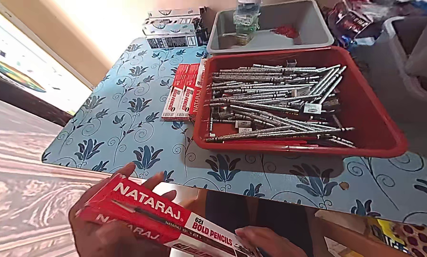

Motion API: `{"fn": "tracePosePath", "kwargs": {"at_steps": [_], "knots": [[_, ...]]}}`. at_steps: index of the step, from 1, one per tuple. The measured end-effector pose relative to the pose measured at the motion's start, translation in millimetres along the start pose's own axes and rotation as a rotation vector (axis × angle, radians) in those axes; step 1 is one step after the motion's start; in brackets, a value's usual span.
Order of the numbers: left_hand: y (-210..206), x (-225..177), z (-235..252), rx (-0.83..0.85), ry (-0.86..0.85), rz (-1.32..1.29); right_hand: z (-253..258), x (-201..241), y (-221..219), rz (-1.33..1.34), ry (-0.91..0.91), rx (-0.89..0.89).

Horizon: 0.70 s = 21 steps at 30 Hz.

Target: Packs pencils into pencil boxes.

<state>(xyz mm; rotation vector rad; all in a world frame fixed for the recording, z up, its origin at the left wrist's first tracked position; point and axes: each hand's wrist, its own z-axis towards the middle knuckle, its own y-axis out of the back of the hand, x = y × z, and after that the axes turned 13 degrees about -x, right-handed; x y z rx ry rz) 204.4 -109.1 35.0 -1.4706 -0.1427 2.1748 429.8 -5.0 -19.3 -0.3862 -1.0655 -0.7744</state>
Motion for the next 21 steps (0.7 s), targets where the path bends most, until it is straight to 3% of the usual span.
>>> {"fn": "tracePosePath", "kwargs": {"at_steps": [3,6,10,14,17,21], "knots": [[-5,6,3,-0.039,0.053,-0.003,2,6,6,0.004,0.070,-0.114],[-2,10,7,0.072,0.070,-0.022,11,22,17,0.015,0.054,-0.257],[-8,15,-2,0.152,0.261,0.039,34,38,26,-0.033,0.161,-0.364],[3,18,-27,0.220,0.404,0.119,53,56,23,-0.030,0.211,-0.342],[26,23,-60,0.236,0.527,0.339,56,59,15,-0.097,0.219,-0.281],[32,25,-97,0.155,0.797,0.488,45,40,-10,0.050,0.124,-0.242]]}}
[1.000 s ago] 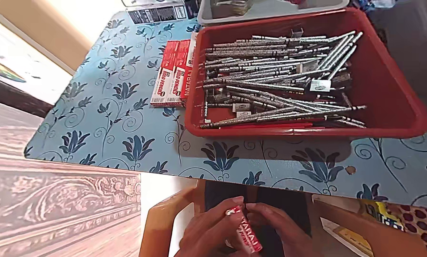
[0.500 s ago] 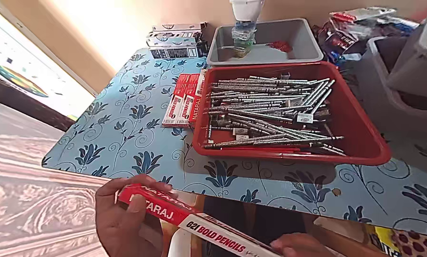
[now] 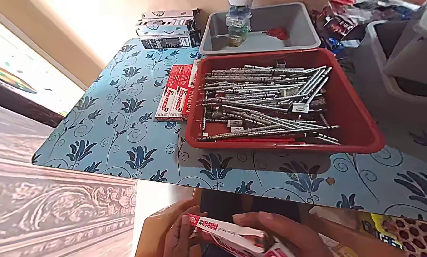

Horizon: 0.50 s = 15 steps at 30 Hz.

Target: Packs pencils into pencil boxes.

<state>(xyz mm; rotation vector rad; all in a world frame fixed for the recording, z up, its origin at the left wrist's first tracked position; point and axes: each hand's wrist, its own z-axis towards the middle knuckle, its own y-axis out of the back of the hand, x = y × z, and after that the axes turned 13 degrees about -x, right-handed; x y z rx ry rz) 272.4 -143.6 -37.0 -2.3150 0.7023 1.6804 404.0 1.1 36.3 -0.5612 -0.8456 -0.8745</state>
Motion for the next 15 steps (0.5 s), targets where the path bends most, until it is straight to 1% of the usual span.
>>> {"fn": "tracePosePath", "kwargs": {"at_steps": [3,5,7,9,12,15], "knots": [[-10,4,-1,0.048,0.200,-0.113,-11,-9,-7,0.006,-0.079,0.057],[-14,8,5,0.092,0.299,-0.223,-13,-16,-7,-0.071,-0.049,0.027],[-12,20,12,0.197,0.275,-0.308,-11,-20,-2,-0.143,-0.025,-0.020],[-8,28,17,0.286,0.256,-0.364,-8,-22,3,-0.137,-0.048,-0.078],[-2,40,21,0.330,0.274,-0.458,-3,-21,9,-0.040,-0.121,-0.127],[2,47,25,0.405,0.248,-0.538,0,-20,15,0.011,-0.160,-0.150]]}}
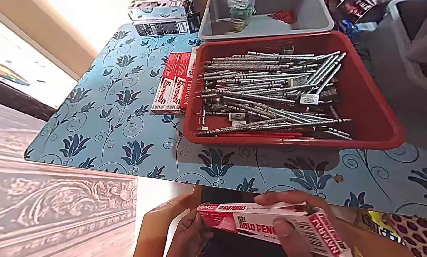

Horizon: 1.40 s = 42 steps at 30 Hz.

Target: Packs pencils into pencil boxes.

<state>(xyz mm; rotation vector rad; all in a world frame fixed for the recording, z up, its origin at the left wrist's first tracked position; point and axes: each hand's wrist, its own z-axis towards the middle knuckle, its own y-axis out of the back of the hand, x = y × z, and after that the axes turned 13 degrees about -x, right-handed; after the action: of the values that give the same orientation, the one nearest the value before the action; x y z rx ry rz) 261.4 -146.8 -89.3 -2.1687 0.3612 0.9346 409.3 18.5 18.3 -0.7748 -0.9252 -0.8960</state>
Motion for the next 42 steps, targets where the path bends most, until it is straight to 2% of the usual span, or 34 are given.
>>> {"fn": "tracePosePath", "kwargs": {"at_steps": [8,13,17,21,24,29,35,40,42], "knots": [[-1,-8,-4,0.257,-0.007,-0.215,12,-7,37,0.140,-0.130,-0.084],[-16,-6,-12,0.188,0.073,-0.376,4,-13,37,0.165,-0.138,-0.225],[-32,-20,-17,-0.052,0.072,-0.241,2,-14,34,0.079,-0.032,-0.232],[-43,-36,-9,-0.186,0.035,0.069,-4,0,19,0.026,0.022,-0.110],[-43,-34,6,-0.231,0.052,0.159,-19,5,-1,-0.054,0.070,0.088],[-46,-24,30,-0.244,0.241,0.063,-34,-10,-24,-0.236,0.332,0.259],[-61,-7,57,-0.333,0.412,-0.172,-29,-17,-35,-0.401,0.368,0.322],[-56,-7,60,-0.334,0.203,-0.216,-33,5,-30,-0.494,0.291,0.331],[-52,-10,61,-0.412,0.190,-0.196,-42,8,-28,-0.467,0.299,0.283]]}}
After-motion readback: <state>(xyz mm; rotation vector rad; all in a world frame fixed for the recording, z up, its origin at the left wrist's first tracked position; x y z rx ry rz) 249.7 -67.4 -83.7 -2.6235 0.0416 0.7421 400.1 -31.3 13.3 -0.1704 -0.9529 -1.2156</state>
